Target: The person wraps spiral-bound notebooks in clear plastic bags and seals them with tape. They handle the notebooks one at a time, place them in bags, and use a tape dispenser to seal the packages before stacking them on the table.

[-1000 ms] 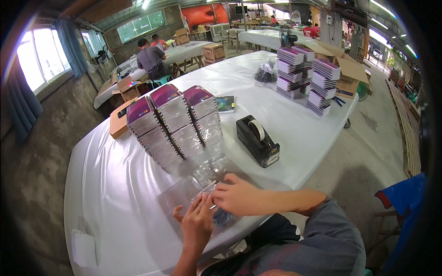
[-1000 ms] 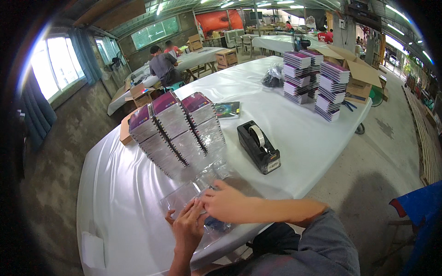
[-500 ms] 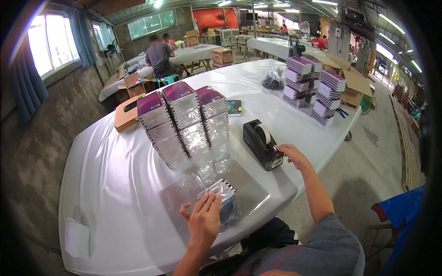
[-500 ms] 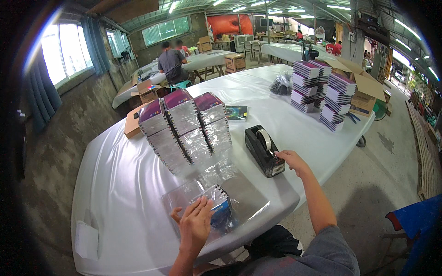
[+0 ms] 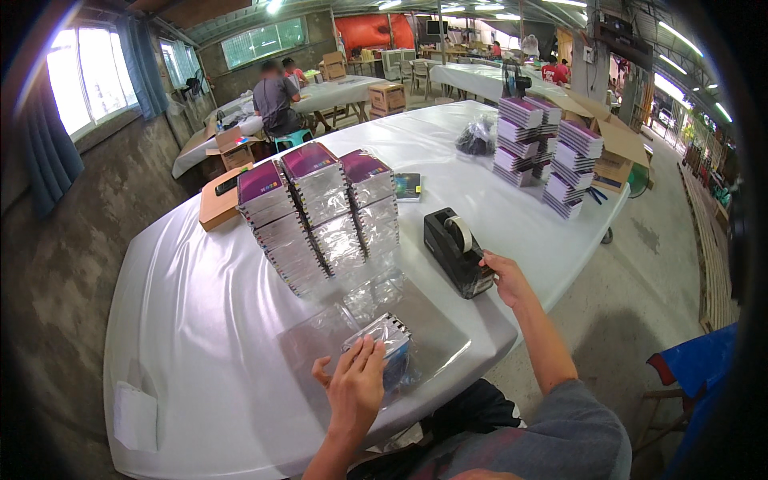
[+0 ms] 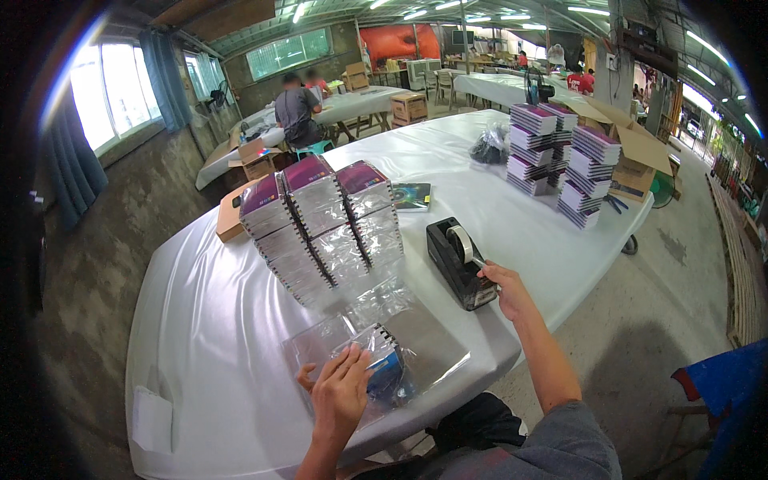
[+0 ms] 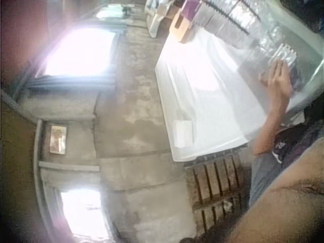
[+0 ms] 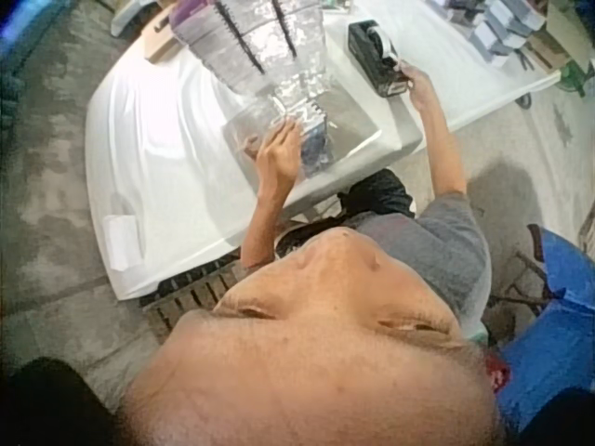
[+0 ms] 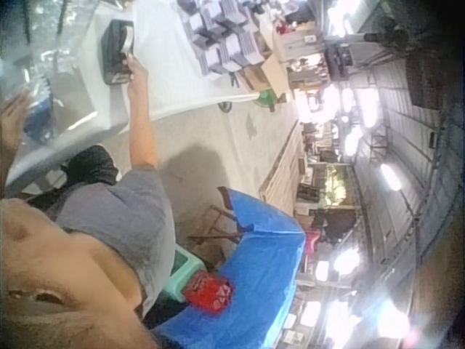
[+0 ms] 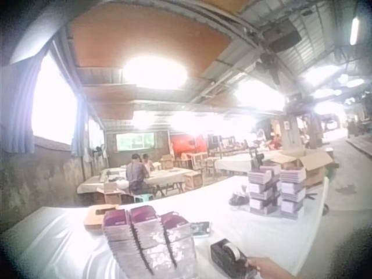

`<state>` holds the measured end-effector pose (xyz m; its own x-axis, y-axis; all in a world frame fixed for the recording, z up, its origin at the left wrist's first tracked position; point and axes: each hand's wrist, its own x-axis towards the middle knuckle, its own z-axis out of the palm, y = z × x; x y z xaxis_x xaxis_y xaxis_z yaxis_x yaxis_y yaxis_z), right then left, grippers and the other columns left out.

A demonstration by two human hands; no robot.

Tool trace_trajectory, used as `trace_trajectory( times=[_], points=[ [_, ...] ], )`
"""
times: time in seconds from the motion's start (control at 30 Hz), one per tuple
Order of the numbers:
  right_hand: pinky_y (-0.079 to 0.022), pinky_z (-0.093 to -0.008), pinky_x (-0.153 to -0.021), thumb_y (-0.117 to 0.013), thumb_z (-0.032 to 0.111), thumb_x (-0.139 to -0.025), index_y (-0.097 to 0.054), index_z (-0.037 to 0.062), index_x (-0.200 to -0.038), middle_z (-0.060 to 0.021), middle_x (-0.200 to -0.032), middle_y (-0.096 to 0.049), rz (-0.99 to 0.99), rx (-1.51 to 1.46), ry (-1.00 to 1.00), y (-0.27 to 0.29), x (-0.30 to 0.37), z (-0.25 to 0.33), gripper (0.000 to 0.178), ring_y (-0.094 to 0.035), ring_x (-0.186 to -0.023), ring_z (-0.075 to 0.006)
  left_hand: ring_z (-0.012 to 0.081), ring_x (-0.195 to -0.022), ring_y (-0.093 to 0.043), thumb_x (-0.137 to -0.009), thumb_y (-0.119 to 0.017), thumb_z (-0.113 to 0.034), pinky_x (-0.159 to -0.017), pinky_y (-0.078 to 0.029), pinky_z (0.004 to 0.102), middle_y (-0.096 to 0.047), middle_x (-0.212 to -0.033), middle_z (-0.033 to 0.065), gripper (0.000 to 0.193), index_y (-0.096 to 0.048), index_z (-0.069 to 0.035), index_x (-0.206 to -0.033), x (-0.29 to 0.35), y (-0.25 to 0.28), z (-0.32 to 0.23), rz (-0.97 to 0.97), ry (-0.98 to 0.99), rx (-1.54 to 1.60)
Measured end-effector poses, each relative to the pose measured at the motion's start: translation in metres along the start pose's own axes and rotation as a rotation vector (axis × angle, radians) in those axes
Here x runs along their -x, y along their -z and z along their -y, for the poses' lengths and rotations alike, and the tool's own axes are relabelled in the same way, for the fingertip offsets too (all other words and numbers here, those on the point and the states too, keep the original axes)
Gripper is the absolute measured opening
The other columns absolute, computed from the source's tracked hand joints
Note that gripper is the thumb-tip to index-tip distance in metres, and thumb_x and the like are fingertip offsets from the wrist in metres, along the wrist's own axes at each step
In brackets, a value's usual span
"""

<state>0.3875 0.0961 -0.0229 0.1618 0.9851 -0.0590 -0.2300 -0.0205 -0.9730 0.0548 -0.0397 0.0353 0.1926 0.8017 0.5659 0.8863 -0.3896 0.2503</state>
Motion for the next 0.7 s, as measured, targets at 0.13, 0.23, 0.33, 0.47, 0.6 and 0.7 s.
trace_trajectory(
  times=[0.13,0.23,0.33,0.47,0.6,0.7],
  points=[
    [-0.029,-0.0438,-0.093,-0.062,0.029,-0.085,-0.066,0.0097,-0.083,0.0005,-0.126,-0.053,0.017,-0.195,0.030,0.008,0.011,0.002,0.020,-0.043,-0.113,-0.0178,0.0156,-0.105,-0.060,-0.081,-0.066,-0.018,-0.093,-0.022,0.0435,-0.067,-0.108,0.0064,0.022,-0.069,-0.013,-0.102,-0.001,0.001,-0.001,-0.004,-0.005,-0.001],
    [-0.033,-0.0418,-0.092,-0.061,0.026,-0.085,-0.068,0.0073,-0.091,-0.0032,-0.127,-0.053,0.037,-0.227,-0.035,0.017,0.016,-0.003,0.021,-0.047,-0.110,-0.0164,0.0157,-0.104,-0.060,-0.081,-0.066,-0.019,-0.094,-0.022,0.0432,-0.067,-0.108,0.0067,0.021,-0.069,-0.012,-0.101,0.000,0.001,-0.001,0.000,-0.005,0.003],
    [-0.034,-0.0396,-0.093,-0.061,0.025,-0.083,-0.068,0.0047,-0.099,-0.0083,-0.131,-0.048,0.043,-0.285,-0.058,0.015,0.026,-0.007,0.026,-0.051,-0.106,-0.0152,0.0160,-0.104,-0.060,-0.082,-0.065,-0.019,-0.094,-0.022,0.0427,-0.067,-0.107,0.0070,0.021,-0.070,-0.011,-0.101,-0.001,0.002,-0.002,-0.002,-0.003,0.009],
    [-0.034,-0.0415,-0.095,-0.062,0.015,-0.082,-0.067,0.0001,-0.102,-0.0086,-0.118,-0.056,0.046,-0.209,0.072,0.017,0.036,-0.016,0.026,-0.054,-0.102,-0.0127,0.0161,-0.103,-0.060,-0.082,-0.065,-0.019,-0.094,-0.022,0.0424,-0.068,-0.107,0.0073,0.021,-0.070,-0.011,-0.101,-0.002,0.001,-0.002,-0.016,-0.019,0.002],
    [-0.034,-0.0426,-0.096,-0.063,0.012,-0.082,-0.070,0.0064,-0.094,-0.0057,-0.100,-0.063,-0.180,0.449,0.323,0.025,0.041,-0.030,0.014,-0.058,-0.092,-0.0179,0.0165,-0.103,-0.060,-0.080,-0.066,-0.018,-0.092,-0.025,0.0402,-0.067,-0.109,0.0069,0.022,-0.070,-0.011,-0.101,-0.001,0.004,-0.003,-0.012,-0.029,-0.022],
    [-0.034,-0.0406,-0.097,-0.063,0.011,-0.083,-0.071,0.0115,-0.085,-0.0059,-0.088,-0.065,-0.454,1.048,0.552,0.030,0.053,-0.026,0.008,-0.060,-0.083,-0.0237,0.0186,-0.100,-0.060,-0.078,-0.069,-0.015,-0.088,-0.030,0.0369,-0.065,-0.111,0.0052,0.025,-0.070,-0.011,-0.102,-0.002,0.005,-0.003,-0.031,-0.018,-0.002]
  ],
)
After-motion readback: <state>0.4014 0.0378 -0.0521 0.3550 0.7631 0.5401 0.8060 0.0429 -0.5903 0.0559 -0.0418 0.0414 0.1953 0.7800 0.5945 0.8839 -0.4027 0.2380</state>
